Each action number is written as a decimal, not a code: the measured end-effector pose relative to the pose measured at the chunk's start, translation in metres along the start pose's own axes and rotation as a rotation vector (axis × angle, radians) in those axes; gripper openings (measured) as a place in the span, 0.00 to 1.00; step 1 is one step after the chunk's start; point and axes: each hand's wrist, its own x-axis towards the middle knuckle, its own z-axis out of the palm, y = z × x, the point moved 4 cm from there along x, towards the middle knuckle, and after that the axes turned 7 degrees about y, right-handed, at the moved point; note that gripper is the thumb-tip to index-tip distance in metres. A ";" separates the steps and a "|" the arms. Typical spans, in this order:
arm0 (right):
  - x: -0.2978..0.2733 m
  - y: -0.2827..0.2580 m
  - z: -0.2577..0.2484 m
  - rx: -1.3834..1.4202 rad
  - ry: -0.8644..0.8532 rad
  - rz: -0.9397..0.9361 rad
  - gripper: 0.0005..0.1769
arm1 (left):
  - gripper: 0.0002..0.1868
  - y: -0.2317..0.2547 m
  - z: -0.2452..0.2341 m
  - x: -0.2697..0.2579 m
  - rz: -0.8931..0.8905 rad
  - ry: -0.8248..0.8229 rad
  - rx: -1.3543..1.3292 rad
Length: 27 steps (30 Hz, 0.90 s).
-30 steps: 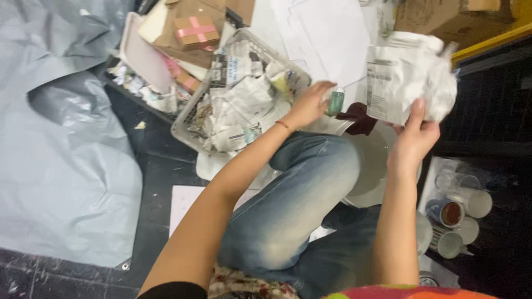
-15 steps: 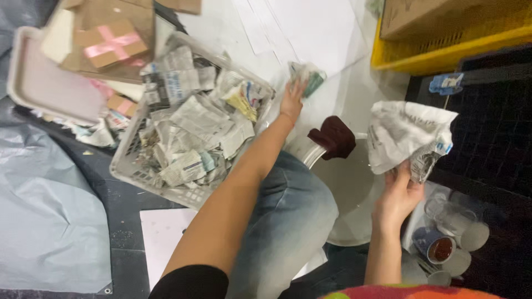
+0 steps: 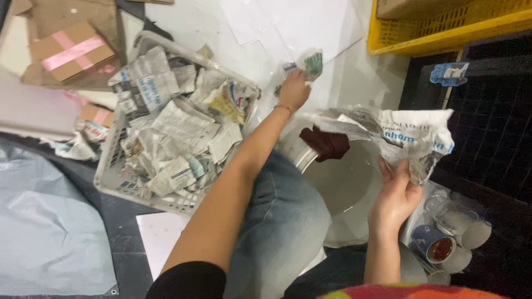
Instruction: The person washes ceramic plates and bowls in a bucket of water using a dark cloth, then dries them and places them on a nearby shelf. The person also wraps some items in newspaper.
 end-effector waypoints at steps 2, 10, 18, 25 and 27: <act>-0.005 -0.002 0.002 -0.046 0.030 -0.038 0.12 | 0.12 0.037 -0.052 -0.015 0.020 0.179 -0.208; -0.046 -0.028 0.030 -0.151 -0.108 -0.287 0.14 | 0.16 0.040 -0.288 -0.140 0.240 0.718 -0.101; -0.095 -0.059 0.061 -0.118 -0.289 -0.306 0.13 | 0.35 -0.137 -0.262 -0.256 -0.170 -0.126 0.657; -0.135 -0.093 0.082 0.059 -0.484 -0.312 0.16 | 0.34 -0.137 -0.260 -0.258 -0.195 0.208 0.212; -0.144 -0.102 0.083 0.065 -0.504 -0.313 0.18 | 0.29 -0.119 -0.270 -0.239 -0.281 0.377 0.127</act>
